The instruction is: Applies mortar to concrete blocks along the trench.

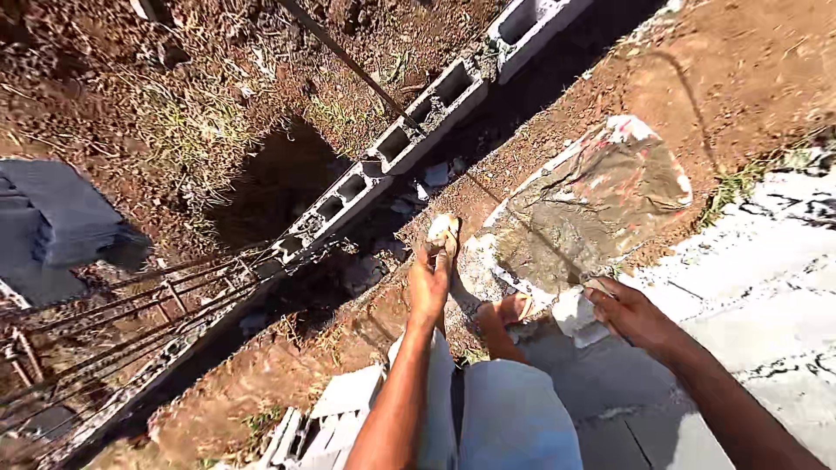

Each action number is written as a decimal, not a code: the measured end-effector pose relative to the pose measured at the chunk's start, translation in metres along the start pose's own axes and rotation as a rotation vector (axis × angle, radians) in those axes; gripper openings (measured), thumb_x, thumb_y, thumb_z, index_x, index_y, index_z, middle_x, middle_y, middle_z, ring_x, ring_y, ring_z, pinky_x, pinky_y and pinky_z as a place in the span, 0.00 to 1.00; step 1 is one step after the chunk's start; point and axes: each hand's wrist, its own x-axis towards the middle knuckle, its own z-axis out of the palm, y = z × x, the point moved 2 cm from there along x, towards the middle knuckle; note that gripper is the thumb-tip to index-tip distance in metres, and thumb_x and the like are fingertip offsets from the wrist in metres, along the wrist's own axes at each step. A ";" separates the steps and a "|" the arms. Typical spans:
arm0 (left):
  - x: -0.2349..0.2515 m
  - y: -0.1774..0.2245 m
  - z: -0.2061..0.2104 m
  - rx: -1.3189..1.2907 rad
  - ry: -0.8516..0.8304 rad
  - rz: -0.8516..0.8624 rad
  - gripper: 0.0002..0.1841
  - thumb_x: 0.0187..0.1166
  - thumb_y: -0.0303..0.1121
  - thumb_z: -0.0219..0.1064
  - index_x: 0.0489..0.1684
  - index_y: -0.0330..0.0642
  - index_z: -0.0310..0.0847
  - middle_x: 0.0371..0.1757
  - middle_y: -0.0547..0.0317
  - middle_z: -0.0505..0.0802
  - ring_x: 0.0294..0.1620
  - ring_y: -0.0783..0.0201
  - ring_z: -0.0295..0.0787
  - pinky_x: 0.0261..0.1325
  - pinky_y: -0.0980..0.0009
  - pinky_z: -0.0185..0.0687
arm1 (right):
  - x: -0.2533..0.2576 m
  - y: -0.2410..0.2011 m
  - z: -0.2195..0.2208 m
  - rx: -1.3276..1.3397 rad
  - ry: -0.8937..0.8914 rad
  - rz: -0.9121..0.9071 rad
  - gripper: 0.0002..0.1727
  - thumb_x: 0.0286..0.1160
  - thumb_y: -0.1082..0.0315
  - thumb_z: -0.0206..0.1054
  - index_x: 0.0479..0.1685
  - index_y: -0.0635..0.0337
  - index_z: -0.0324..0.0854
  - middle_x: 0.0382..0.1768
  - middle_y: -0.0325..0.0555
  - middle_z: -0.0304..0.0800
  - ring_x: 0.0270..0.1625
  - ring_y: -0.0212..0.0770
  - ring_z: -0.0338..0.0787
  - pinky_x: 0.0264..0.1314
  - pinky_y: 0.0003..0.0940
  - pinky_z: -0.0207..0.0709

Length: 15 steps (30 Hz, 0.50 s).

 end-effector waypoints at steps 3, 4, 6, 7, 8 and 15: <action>-0.013 -0.020 -0.006 -0.137 0.008 -0.009 0.15 0.87 0.29 0.59 0.64 0.33 0.83 0.58 0.47 0.93 0.56 0.61 0.93 0.64 0.61 0.88 | -0.002 -0.073 0.006 -0.049 -0.101 0.012 0.20 0.93 0.56 0.52 0.70 0.59 0.76 0.27 0.43 0.79 0.18 0.35 0.74 0.21 0.33 0.73; -0.018 -0.034 -0.002 -0.156 0.004 -0.035 0.15 0.86 0.29 0.59 0.64 0.32 0.82 0.58 0.46 0.93 0.56 0.61 0.92 0.64 0.61 0.88 | 0.001 -0.101 0.008 -0.072 -0.128 0.024 0.19 0.93 0.57 0.52 0.70 0.59 0.76 0.28 0.42 0.80 0.17 0.33 0.73 0.20 0.31 0.71; -0.028 -0.064 0.008 -0.139 -0.015 -0.102 0.16 0.86 0.30 0.60 0.64 0.31 0.83 0.58 0.44 0.93 0.57 0.58 0.92 0.65 0.59 0.86 | 0.018 -0.162 0.016 -0.150 -0.159 0.044 0.19 0.95 0.57 0.50 0.66 0.60 0.78 0.30 0.41 0.81 0.17 0.29 0.72 0.21 0.26 0.69; -0.032 -0.074 0.011 -0.091 -0.045 -0.150 0.17 0.86 0.31 0.60 0.65 0.32 0.83 0.59 0.43 0.93 0.59 0.56 0.92 0.67 0.56 0.85 | 0.033 -0.193 0.023 -0.184 -0.158 0.062 0.19 0.96 0.57 0.50 0.63 0.62 0.79 0.30 0.41 0.81 0.17 0.28 0.70 0.21 0.24 0.68; -0.034 -0.080 0.011 -0.023 -0.098 -0.202 0.18 0.86 0.32 0.60 0.69 0.32 0.81 0.61 0.42 0.92 0.62 0.52 0.91 0.71 0.52 0.82 | 0.054 -0.223 0.031 -0.204 -0.156 0.079 0.19 0.96 0.57 0.49 0.59 0.62 0.79 0.28 0.40 0.79 0.17 0.27 0.69 0.20 0.23 0.66; -0.026 -0.090 0.002 -0.016 -0.127 -0.203 0.20 0.86 0.33 0.59 0.73 0.34 0.79 0.67 0.42 0.89 0.70 0.51 0.86 0.78 0.53 0.77 | 0.219 -0.366 0.100 -0.343 -0.099 0.167 0.11 0.86 0.58 0.52 0.37 0.51 0.74 0.19 0.33 0.70 0.13 0.27 0.64 0.16 0.21 0.61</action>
